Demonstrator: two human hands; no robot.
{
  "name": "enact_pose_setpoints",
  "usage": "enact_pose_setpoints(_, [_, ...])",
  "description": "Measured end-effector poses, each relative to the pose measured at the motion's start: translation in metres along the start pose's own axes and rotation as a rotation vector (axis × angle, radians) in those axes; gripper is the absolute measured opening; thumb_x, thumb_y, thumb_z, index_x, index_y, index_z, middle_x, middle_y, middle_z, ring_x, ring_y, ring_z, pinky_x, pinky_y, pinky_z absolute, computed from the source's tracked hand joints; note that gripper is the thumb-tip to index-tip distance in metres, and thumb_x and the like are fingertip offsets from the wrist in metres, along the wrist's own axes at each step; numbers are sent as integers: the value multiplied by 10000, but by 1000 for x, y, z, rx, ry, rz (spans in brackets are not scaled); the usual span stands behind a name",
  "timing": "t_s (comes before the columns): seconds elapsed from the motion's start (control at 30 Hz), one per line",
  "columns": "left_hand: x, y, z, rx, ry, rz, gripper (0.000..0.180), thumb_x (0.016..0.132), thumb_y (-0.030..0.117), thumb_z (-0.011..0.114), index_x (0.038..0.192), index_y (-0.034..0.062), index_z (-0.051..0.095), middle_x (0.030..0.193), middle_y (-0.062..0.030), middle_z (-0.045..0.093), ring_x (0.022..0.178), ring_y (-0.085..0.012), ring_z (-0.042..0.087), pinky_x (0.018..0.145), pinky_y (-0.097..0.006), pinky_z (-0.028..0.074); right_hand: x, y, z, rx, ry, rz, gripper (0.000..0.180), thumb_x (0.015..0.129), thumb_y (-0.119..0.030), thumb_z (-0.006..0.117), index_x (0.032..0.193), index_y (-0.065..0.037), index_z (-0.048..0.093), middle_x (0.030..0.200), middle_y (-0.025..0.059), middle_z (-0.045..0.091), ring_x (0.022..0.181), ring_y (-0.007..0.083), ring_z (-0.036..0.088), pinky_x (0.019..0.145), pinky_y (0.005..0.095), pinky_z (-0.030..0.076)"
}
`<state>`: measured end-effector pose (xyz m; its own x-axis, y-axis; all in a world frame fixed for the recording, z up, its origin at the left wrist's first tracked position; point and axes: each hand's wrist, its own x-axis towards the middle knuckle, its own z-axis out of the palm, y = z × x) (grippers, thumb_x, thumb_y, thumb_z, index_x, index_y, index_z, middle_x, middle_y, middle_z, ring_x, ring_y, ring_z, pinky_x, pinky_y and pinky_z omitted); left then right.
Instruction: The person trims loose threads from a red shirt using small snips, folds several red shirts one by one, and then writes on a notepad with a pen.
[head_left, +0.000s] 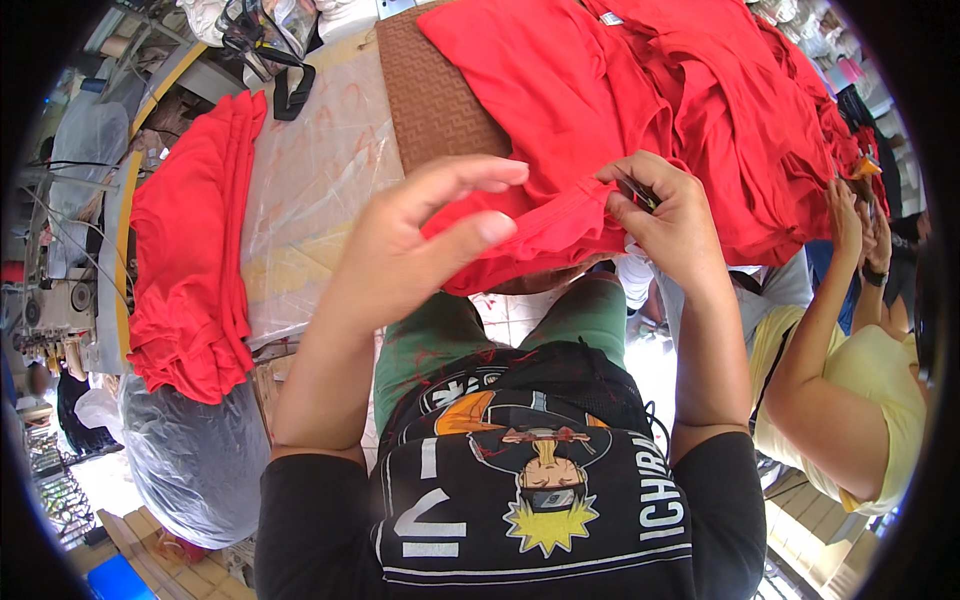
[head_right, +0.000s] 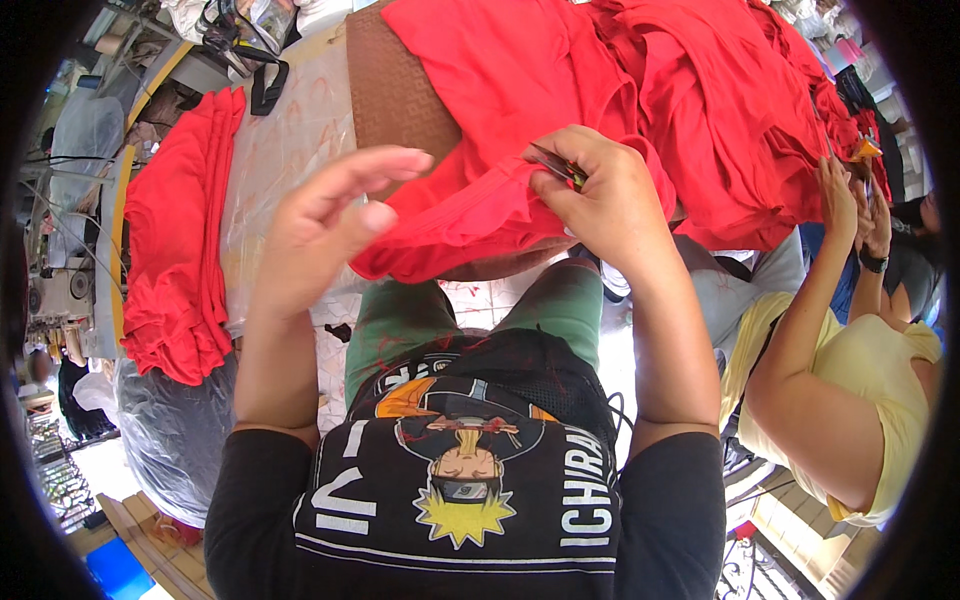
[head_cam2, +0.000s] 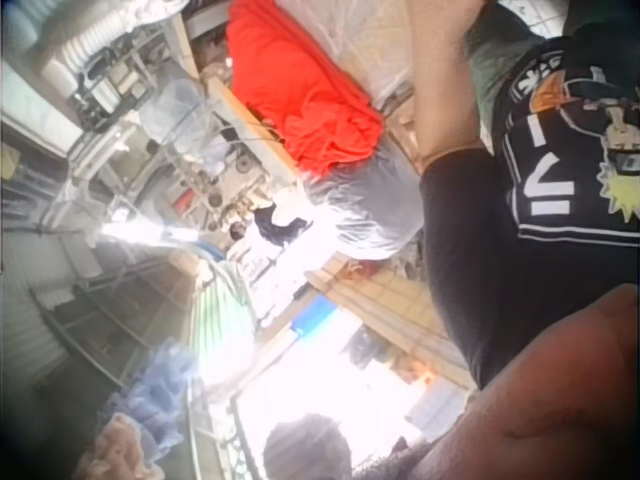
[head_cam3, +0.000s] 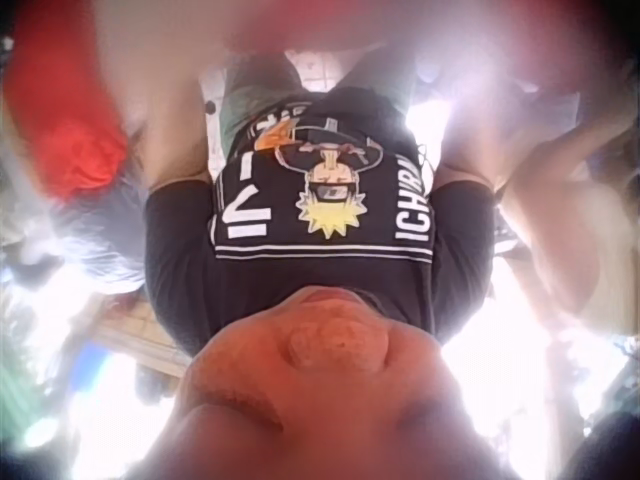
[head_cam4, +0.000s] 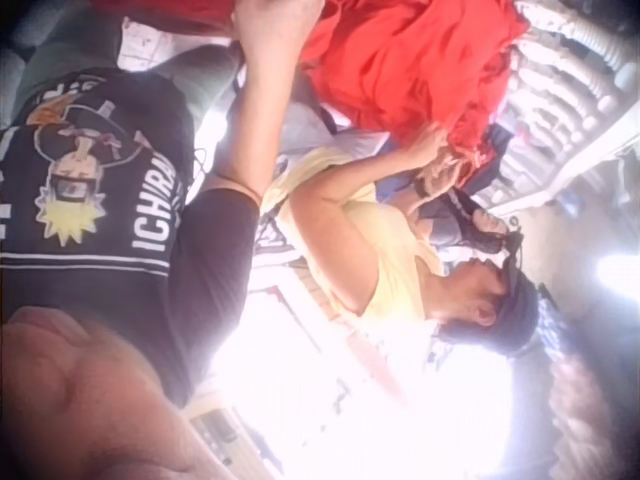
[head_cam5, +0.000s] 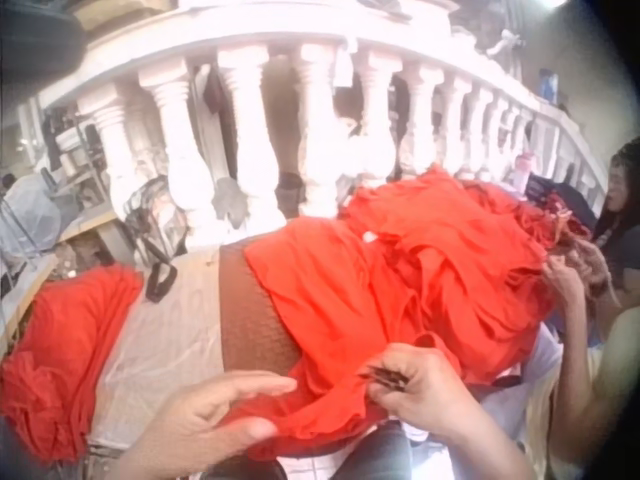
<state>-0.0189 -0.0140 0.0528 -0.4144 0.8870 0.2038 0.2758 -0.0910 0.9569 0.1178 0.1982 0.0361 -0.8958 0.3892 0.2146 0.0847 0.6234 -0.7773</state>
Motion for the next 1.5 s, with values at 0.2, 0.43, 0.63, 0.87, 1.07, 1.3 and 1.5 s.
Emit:
enact_pose_setpoints(0.2, [27,-39,14,343,80,-118,272,814,132,651,1063,29,617,945,-114,650,889,-182,610,776,-278,463,0,-3,5,54,105,-54,193,738,8,654,928,-15,637,782,81,609,670,159,574,634,261,455])
enact_pose_setpoints(0.43, [21,-64,-9,731,248,264,129,809,56,600,930,64,644,923,-80,643,880,-209,618,770,-306,485,-10,-8,33,83,-25,-247,148,717,2,678,850,-41,630,766,68,608,666,176,598,585,283,472])
enact_pose_setpoints(0.63, [-29,-100,33,787,60,82,316,760,103,668,1069,69,611,1104,-93,579,980,-261,575,825,-343,473,-21,34,84,-114,-198,-154,179,707,-23,661,884,-29,636,823,124,599,756,311,599,643,367,484])
enact_pose_setpoints(0.87, [-31,-99,34,622,49,-55,438,746,54,667,1173,52,572,1158,-110,502,1000,-262,557,845,-335,459,-21,39,93,-194,-204,-146,197,710,-35,648,904,-48,618,847,109,592,759,311,602,642,372,485])
enact_pose_setpoints(1.07, [-29,-105,34,621,51,-2,436,744,48,669,1170,48,576,1162,-113,494,971,-248,566,835,-320,460,-19,38,78,185,-268,-136,108,757,-42,632,854,-12,594,790,84,587,678,202,595,574,304,455])
enact_pose_setpoints(1.3, [-33,-104,33,584,45,-86,358,751,54,665,1105,82,617,1154,-96,505,946,-231,574,828,-315,463,-22,15,-5,750,-604,-8,143,802,-140,669,788,0,648,722,35,608,657,82,558,571,215,408])
enact_pose_setpoints(1.5, [-27,-100,36,542,67,-100,352,739,87,688,1086,90,625,1133,-88,531,991,-242,555,839,-324,456,-42,18,-27,669,-262,18,212,825,-113,638,995,13,649,715,34,601,641,70,535,586,194,390])
